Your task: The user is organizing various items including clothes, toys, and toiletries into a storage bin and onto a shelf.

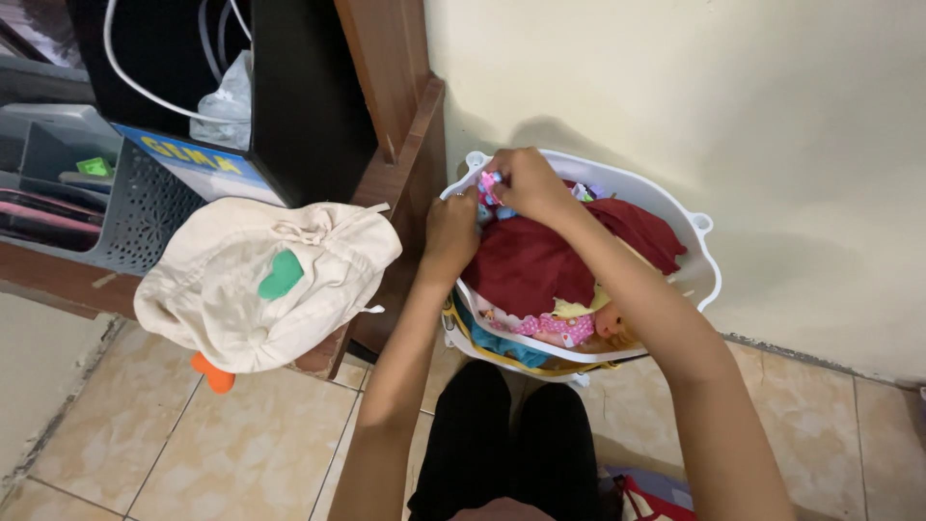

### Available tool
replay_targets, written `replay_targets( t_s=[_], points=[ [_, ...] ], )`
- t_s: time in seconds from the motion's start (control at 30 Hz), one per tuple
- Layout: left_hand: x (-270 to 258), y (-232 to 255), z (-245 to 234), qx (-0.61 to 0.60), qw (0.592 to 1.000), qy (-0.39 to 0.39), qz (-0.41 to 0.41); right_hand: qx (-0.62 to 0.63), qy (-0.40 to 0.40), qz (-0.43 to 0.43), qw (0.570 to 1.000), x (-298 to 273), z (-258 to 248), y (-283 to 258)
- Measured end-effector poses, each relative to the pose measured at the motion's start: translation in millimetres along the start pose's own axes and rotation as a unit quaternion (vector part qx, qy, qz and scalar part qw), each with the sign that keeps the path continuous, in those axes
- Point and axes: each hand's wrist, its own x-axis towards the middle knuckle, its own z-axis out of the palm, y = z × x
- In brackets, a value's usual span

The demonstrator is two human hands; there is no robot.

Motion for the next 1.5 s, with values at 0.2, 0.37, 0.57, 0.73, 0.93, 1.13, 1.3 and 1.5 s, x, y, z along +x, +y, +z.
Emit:
replay_targets(
  t_s=[0.2,0.37,0.57,0.73,0.93,1.13,1.3,1.5],
  points=[
    [-3.6,11.9,-8.5,0.097,0.994,-0.058,-0.003,-0.173,0.007,0.004,0.985,10.7,25.3,14.9],
    [-9.3,5.8,-1.9,0.110,0.993,-0.006,0.027,-0.206,-0.059,0.060,0.975,11.3,40.5,33.3],
    [-9.9,10.7,-8.1,0.071,0.997,0.010,-0.016,-0.252,-0.050,0.027,0.966,10.6,58.3,69.0],
    [-10.2,11.1,-5.4,0.060,0.996,0.057,0.024,-0.245,-0.034,-0.037,0.968,2.2,50.2,86.4],
    [-6.9,16.3,-7.6,0.064,0.996,-0.050,-0.033,-0.121,-0.032,-0.047,0.991,-56.8,-33.1,-4.7],
    [8.1,45.8,-27.6,-0.101,0.992,-0.024,0.077,-0.242,-0.052,-0.015,0.969,-119.4,-56.8,3.8],
    [20.5,29.6,25.2,-0.110,0.983,-0.115,0.096,-0.052,0.052,-0.099,0.992,-136.7,-60.7,15.3],
    [24.8,17.5,0.4,-0.189,0.973,-0.117,0.054,0.126,0.092,0.012,0.988,-143.5,-61.9,35.6]
  ],
)
